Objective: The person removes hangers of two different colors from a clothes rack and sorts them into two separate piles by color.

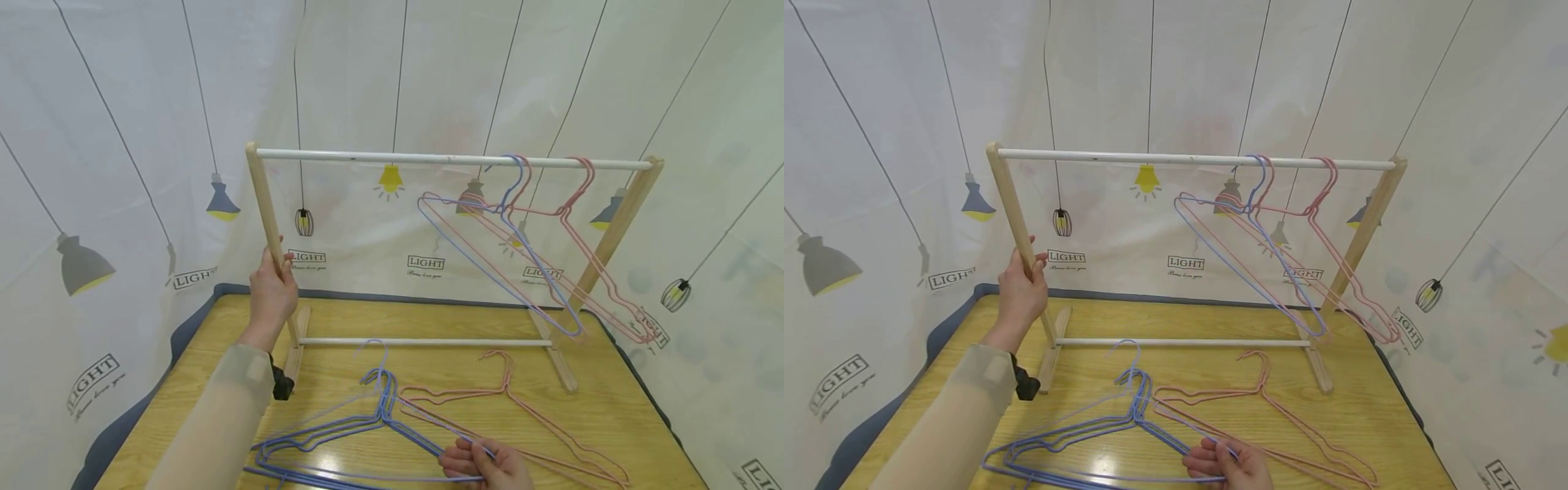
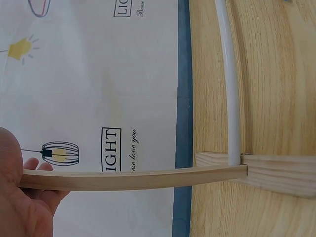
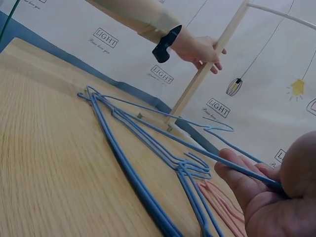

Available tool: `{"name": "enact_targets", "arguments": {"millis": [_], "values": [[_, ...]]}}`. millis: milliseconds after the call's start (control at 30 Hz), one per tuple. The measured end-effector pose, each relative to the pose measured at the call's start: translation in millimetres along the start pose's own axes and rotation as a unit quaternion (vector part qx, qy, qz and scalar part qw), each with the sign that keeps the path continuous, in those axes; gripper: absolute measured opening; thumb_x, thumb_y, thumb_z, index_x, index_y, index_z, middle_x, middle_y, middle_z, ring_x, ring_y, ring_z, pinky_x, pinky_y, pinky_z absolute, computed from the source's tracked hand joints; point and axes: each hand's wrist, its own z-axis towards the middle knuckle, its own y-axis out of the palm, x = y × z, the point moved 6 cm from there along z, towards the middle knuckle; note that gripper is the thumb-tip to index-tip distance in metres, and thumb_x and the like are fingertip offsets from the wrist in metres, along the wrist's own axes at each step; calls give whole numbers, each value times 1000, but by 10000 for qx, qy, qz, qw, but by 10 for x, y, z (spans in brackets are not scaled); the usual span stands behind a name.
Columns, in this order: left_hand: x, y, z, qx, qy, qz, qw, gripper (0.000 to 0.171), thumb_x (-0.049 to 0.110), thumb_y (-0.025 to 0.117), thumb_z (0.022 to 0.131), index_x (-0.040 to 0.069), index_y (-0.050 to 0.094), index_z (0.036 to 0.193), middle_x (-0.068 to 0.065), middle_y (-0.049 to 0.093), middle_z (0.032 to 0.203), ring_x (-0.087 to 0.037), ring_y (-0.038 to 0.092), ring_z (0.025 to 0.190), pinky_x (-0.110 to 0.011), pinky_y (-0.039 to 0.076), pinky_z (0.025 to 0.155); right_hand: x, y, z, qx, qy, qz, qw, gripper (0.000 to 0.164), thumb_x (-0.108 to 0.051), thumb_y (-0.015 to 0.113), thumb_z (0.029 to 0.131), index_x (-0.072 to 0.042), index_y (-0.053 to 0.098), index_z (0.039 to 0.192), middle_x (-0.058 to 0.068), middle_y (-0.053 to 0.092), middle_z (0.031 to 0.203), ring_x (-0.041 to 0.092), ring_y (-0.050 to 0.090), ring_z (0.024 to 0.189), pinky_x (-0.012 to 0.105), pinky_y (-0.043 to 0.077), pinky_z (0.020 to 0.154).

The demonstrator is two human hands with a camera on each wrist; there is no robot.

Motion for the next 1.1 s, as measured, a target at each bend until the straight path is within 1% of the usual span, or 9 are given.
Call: {"name": "enact_targets", "arguments": {"millis": [100, 233, 300, 500, 600, 700, 867, 1000, 1100], "values": [[2, 6, 6, -7, 3, -39, 10000, 52, 10, 51, 112, 18, 41, 162, -17, 69, 135, -45, 70, 111, -59, 57, 87, 36, -30, 9, 318, 158, -512, 9981, 46, -21, 57, 111, 21, 58, 129, 23, 75, 114, 27, 76, 104, 38, 60, 88], [14, 3, 2, -14, 3, -74, 10000, 52, 9, 52, 111, 17, 41, 162, -18, 69, 135, -45, 71, 109, -59, 58, 85, 0, -37, 23, 617, -43, -1519, 9865, 51, -12, 58, 109, 32, 46, 131, 36, 69, 116, 26, 77, 101, 39, 60, 87], [20, -2, 1, -3, 15, -75, 10000, 52, 9, 52, 111, 17, 41, 162, -18, 69, 135, -45, 71, 108, -59, 58, 83, -41, -34, 18, 742, -196, -1978, 9772, 49, -7, 59, 107, 33, 45, 131, 39, 67, 117, 28, 77, 101, 37, 61, 86], [30, -10, 8, 46, 73, -101, 9999, 52, 7, 51, 111, 16, 42, 162, -18, 70, 134, -44, 69, 114, -58, 57, 87, -157, -74, -35, 1285, -314, -3006, 9445, 36, -4, 65, 104, 24, 59, 126, 31, 71, 117, 35, 74, 107, 29, 59, 88], [20, -3, 9, 34, 71, -109, 9999, 52, 7, 50, 111, 17, 41, 162, -17, 70, 134, -44, 68, 116, -58, 55, 90, -227, -121, -46, 1475, -373, -3010, 9414, 34, -2, 65, 103, 23, 60, 126, 32, 70, 119, 36, 73, 109, 32, 60, 90], [13, -1, 6, 21, 61, -117, 9999, 53, 8, 50, 111, 18, 41, 162, -16, 70, 134, -44, 68, 116, -58, 55, 90, -339, -194, -49, 1821, -551, -2862, 9391, 31, 2, 65, 102, 22, 60, 125, 31, 70, 118, 29, 75, 106, 33, 60, 88], [-3, 2, 7, 14, 45, -85, 10000, 53, 9, 50, 112, 19, 41, 163, -15, 70, 134, -43, 68, 117, -58, 55, 92, -659, -340, -53, 2406, -1256, -2630, 9258, 28, 8, 64, 101, 22, 60, 125, 26, 74, 112, 16, 76, 97, 29, 61, 83], [-15, 8, 11, -44, -9, -82, 10000, 54, 9, 49, 112, 20, 39, 164, -16, 69, 135, -42, 67, 120, -59, 55, 93, -966, -475, -49, 2516, -1729, -2753, 9116, 29, 7, 64, 102, 23, 59, 126, 19, 76, 110, 14, 77, 97, 30, 61, 82], [-15, 9, 13, -61, -17, -94, 9999, 55, 8, 49, 112, 21, 38, 164, -16, 69, 136, -42, 66, 121, -59, 54, 94, -1169, -577, -49, 2585, -1878, -2689, 9086, 32, 4, 64, 104, 23, 57, 128, 13, 77, 110, 13, 76, 98, 29, 60, 83]]}}
